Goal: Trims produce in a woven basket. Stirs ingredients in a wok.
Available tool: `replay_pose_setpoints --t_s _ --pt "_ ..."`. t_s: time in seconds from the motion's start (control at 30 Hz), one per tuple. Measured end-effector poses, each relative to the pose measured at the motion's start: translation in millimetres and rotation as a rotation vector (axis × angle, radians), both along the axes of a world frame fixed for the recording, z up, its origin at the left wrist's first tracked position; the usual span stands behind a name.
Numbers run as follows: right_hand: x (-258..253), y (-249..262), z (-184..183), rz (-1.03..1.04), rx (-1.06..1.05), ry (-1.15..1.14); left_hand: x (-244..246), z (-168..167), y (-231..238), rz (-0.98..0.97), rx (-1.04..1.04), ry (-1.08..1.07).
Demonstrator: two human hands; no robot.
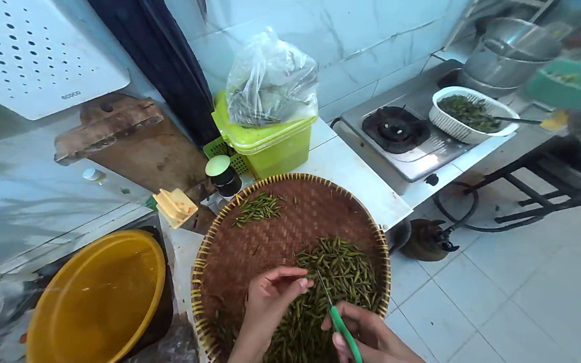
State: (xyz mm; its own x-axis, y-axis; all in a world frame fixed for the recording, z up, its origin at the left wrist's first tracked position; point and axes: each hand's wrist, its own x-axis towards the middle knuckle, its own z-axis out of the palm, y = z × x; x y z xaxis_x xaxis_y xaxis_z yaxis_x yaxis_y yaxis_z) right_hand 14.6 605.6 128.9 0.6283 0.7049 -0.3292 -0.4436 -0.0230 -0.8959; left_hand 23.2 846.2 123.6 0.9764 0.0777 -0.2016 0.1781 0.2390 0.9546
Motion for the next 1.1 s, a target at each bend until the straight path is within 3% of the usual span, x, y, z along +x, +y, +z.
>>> replay_pose_setpoints --t_s 0.27,0.4,0.53,1.1 --pt "4 -5 -2 -0.034 -0.083 0.021 2 -2 2 -0.058 0.08 -0.003" --pt "3 -7 -5 -0.085 -0.058 0.059 30 -5 20 -0.008 0.197 -0.057" --pt "7 -7 0 -0.083 -0.04 0.04 50 14 26 -0.001 0.204 -0.044" --pt "12 -10 2 -0.15 -0.083 -0.007 38 1 -3 -0.198 0.186 -0.052"
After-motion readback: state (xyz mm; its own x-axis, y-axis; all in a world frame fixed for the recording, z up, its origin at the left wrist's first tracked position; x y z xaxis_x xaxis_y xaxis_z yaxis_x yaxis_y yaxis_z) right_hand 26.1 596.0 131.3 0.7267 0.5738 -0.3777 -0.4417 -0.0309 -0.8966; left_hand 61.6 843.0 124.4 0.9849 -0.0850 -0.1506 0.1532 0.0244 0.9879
